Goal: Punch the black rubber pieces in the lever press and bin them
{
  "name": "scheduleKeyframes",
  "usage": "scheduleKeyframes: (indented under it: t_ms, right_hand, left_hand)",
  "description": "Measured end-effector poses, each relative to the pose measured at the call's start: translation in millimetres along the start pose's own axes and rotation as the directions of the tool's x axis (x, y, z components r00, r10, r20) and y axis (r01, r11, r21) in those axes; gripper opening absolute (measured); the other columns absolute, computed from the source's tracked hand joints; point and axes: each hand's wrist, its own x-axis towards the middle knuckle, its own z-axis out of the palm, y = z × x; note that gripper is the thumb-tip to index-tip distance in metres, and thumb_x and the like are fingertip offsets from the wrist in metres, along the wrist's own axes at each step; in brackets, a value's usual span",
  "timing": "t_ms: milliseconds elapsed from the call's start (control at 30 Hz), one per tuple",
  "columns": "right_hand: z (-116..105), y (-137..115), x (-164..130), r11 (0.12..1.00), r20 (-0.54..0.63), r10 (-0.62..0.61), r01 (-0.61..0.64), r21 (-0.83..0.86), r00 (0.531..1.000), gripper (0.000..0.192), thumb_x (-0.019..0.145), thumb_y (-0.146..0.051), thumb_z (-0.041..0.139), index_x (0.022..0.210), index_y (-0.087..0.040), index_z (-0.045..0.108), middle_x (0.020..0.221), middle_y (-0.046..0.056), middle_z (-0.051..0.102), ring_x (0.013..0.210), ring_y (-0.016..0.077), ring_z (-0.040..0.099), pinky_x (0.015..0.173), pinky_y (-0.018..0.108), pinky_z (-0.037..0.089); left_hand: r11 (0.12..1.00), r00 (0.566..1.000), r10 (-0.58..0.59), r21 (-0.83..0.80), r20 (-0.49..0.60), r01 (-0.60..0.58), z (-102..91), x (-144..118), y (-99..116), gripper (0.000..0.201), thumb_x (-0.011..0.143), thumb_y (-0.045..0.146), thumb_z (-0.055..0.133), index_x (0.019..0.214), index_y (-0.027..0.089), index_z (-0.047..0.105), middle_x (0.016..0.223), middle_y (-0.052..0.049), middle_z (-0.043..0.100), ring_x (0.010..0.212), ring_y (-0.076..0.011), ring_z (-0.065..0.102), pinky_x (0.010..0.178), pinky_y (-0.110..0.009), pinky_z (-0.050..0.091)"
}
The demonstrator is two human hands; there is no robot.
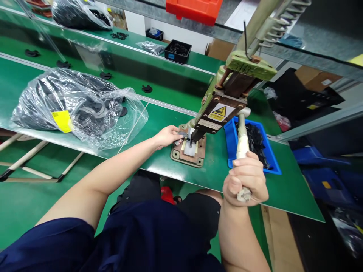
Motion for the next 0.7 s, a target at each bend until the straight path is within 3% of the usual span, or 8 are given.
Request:
scheduleKeyframes:
  t_ms: [67, 200, 333, 533, 700]
  right_hand:
    - [-0.3, 0.7, 0.0, 1.000, 0.003, -0.009, 0.008, 0.005, 1.000, 0.021, 0.085, -0.023, 0.067, 0.069, -0.023, 0.053, 0.066, -0.005, 0.062, 0.076, 0.0173, 0.069, 0.102, 0.056, 0.058]
    - [-1.2, 2.0, -0.7, 1.000, 0.000, -0.014, 0.014, 0.013, 1.000, 0.020, 0.084, -0.023, 0.067, 0.070, -0.023, 0.054, 0.066, -0.005, 0.062, 0.076, 0.0174, 0.069, 0.101, 0.055, 0.058]
    - [-0.8, 2.3, -1.4, 1.000, -0.005, -0.001, 0.001, 0.018, 1.000, 0.021, 0.086, -0.024, 0.067, 0.070, -0.023, 0.054, 0.066, -0.005, 0.063, 0.077, 0.0171, 0.069, 0.102, 0.055, 0.057]
    - [0.5, 2.9, -2.0, 1.000, -0.019, -0.008, 0.009, 0.024, 1.000, 0.026, 0.089, -0.028, 0.068, 0.068, -0.023, 0.054, 0.065, -0.005, 0.063, 0.077, 0.0158, 0.070, 0.101, 0.054, 0.058]
    - [-0.3, 1.8, -2.0, 1.000, -0.022, 0.006, -0.006, 0.024, 1.000, 0.031, 0.092, -0.033, 0.069, 0.067, -0.023, 0.054, 0.065, -0.005, 0.063, 0.078, 0.0150, 0.071, 0.102, 0.054, 0.057]
  left_hand:
    - [1.000, 1.000, -0.018, 0.022, 0.021, 0.017, 6.1, 5.4, -0.7, 0.018, 0.094, 0.020, 0.081, 0.094, 0.014, 0.064, 0.070, -0.004, 0.074, 0.056, -0.0109, 0.066, 0.062, -0.024, 0.054]
    - [0.991, 1.000, 0.001, 0.135, -0.017, 0.001, 9.6, 16.7, -5.7, 0.028, 0.094, 0.030, 0.083, 0.081, 0.015, 0.062, 0.068, -0.001, 0.070, 0.054, -0.0102, 0.065, 0.055, -0.022, 0.054]
    - [0.966, 0.999, 0.043, 0.254, -0.008, -0.039, 6.5, 25.3, -9.6, 0.032, 0.090, 0.033, 0.087, 0.081, 0.016, 0.062, 0.067, 0.001, 0.068, 0.046, -0.0086, 0.060, 0.046, -0.021, 0.050]
    - [0.991, 0.998, 0.051, 0.120, 0.046, -0.056, 4.9, 24.6, -3.8, 0.028, 0.087, 0.024, 0.090, 0.089, 0.014, 0.064, 0.068, 0.001, 0.070, 0.058, -0.0096, 0.067, 0.057, -0.021, 0.059]
    - [0.984, 0.997, 0.007, 0.177, 0.072, -0.019, 4.4, 24.7, 2.8, 0.024, 0.089, 0.017, 0.086, 0.083, 0.012, 0.063, 0.068, -0.001, 0.070, 0.056, -0.0098, 0.067, 0.056, -0.021, 0.059]
